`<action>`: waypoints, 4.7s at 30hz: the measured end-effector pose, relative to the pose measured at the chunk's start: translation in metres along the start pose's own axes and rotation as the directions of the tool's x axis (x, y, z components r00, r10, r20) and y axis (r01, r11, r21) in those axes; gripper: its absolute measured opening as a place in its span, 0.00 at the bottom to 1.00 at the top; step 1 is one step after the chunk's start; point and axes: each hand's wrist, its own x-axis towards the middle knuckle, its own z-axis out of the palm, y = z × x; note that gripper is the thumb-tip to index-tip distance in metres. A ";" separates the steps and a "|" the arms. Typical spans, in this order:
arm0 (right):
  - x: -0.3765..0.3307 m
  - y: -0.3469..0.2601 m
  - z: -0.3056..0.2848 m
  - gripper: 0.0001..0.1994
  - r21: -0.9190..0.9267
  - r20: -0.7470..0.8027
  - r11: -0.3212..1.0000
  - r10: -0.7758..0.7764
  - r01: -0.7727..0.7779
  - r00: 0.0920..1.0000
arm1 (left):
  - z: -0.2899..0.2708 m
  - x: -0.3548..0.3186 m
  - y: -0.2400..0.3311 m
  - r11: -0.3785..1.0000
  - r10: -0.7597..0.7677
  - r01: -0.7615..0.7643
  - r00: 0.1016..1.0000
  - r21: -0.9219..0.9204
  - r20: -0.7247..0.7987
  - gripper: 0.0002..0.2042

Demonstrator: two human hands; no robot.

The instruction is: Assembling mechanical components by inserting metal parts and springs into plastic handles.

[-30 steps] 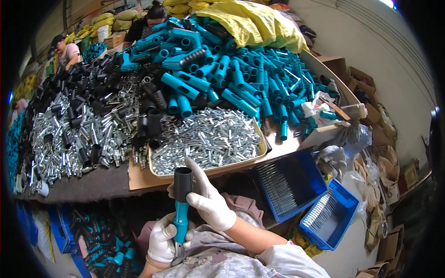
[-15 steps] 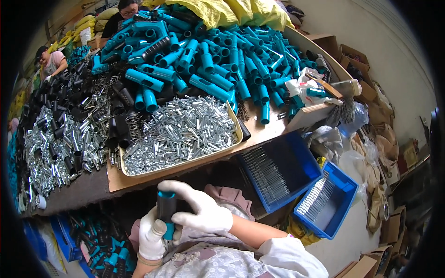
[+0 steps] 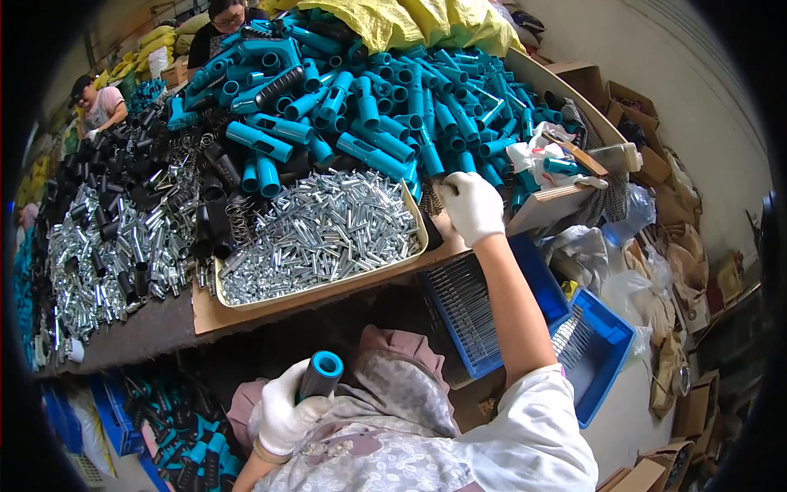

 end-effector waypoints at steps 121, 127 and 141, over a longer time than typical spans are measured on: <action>-0.164 -0.200 -0.050 0.38 0.430 0.742 0.044 -0.586 -0.902 0.325 | -0.118 -0.067 0.021 0.157 0.368 -0.261 0.911 0.953 0.189 0.26; -0.169 -0.187 -0.024 0.33 0.900 0.378 -0.038 -0.423 -0.433 0.824 | -0.115 -0.073 0.006 0.464 0.128 -0.362 0.931 0.809 0.343 0.18; -0.169 -0.202 -0.041 0.22 0.988 0.098 0.150 -0.489 -0.027 0.867 | -0.103 -0.062 -0.028 0.840 0.084 0.149 0.914 0.522 -0.396 0.17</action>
